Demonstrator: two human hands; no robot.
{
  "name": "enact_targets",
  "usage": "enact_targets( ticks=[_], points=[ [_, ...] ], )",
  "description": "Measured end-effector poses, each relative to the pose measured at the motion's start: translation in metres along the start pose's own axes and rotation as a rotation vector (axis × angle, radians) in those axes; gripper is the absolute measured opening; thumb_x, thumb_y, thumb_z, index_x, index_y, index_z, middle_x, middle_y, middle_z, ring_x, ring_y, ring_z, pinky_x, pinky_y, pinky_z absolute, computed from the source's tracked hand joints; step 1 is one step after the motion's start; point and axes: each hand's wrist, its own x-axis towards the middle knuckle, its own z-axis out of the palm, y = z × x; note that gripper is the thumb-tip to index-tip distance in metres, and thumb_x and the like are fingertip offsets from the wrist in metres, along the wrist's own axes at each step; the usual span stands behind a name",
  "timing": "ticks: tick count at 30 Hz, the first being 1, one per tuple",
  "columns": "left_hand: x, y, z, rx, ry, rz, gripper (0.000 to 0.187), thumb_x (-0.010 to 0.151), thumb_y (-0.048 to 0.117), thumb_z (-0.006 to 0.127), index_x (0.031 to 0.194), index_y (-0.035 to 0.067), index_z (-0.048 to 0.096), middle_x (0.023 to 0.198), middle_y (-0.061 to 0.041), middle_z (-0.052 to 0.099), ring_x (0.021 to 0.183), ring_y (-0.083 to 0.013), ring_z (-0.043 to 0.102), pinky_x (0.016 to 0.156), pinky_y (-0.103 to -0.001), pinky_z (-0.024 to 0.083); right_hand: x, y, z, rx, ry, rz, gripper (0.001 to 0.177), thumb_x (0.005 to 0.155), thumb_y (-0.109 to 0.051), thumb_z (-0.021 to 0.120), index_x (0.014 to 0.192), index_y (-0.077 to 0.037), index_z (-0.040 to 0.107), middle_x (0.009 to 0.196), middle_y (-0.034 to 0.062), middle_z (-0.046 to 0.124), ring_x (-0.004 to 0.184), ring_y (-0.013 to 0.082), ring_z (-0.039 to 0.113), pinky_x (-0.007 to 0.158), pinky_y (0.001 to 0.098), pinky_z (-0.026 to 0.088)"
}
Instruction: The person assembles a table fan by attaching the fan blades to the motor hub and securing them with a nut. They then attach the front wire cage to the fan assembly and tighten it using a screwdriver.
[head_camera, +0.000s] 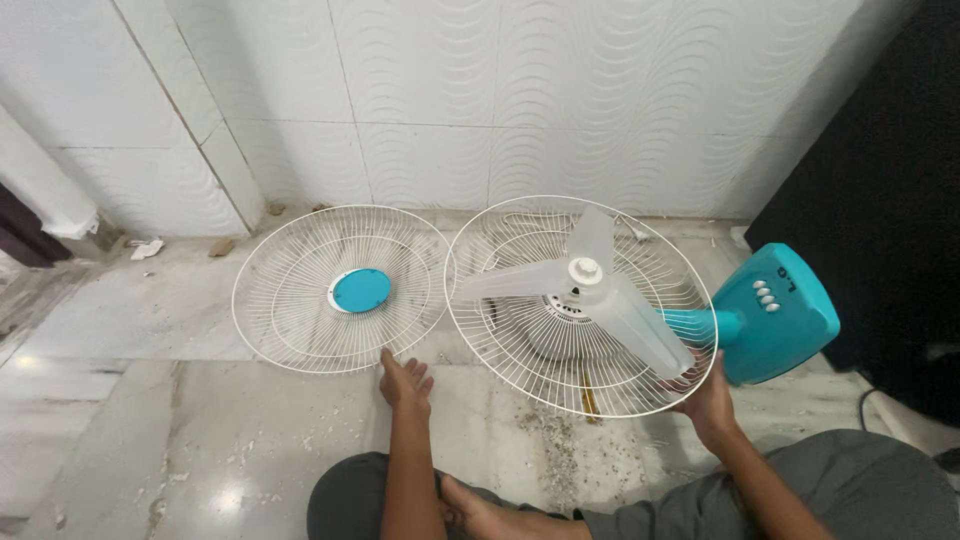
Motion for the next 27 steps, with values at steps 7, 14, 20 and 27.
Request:
enact_targets(
  ticks=[7,14,20,27],
  points=[
    [-0.07,-0.008,0.02,0.402,-0.37,-0.008,0.072,0.095,0.047,0.057,0.149,0.002,0.047,0.136,-0.018,0.068,0.12,-0.0304,0.068,0.098,-0.043,0.052,0.025,-0.005,-0.018,-1.023,0.287,-0.639,0.075,0.08,-0.037,0.069,0.148,-0.011,0.054,0.148,0.0116,0.056,0.134,0.0316,0.055,0.111,0.0509,0.048],
    [-0.118,0.007,0.033,0.548,-0.645,0.196,0.058,0.099,0.037,0.043,0.146,0.004,0.05,0.132,-0.017,0.069,0.119,-0.0299,0.069,0.098,-0.043,0.054,0.069,-0.071,-0.023,-1.564,0.064,-0.822,0.096,0.074,-0.052,0.079,0.147,-0.001,0.043,0.145,0.0197,0.048,0.137,0.037,0.042,0.113,0.0566,0.028],
    [-0.157,0.025,0.045,0.545,-0.689,0.166,0.072,0.102,0.054,0.032,0.146,0.0,0.049,0.131,-0.026,0.07,0.113,-0.0342,0.073,0.1,-0.046,0.056,0.071,-0.11,-0.018,-1.638,-0.204,-0.395,0.081,0.08,-0.06,0.072,0.141,-0.01,0.054,0.131,0.013,0.067,0.127,0.033,0.059,0.115,0.0436,0.043],
    [-0.226,0.017,0.073,0.879,-0.497,0.028,0.099,0.091,0.047,0.06,0.162,0.014,0.0,0.135,-0.029,0.063,0.11,-0.0392,0.075,0.097,-0.047,0.061,0.079,-0.095,-0.032,-1.753,-0.136,-0.749,0.082,0.084,-0.059,0.07,0.14,-0.002,0.051,0.121,0.0188,0.063,0.115,0.0346,0.058,0.103,0.0462,0.043]
  ],
)
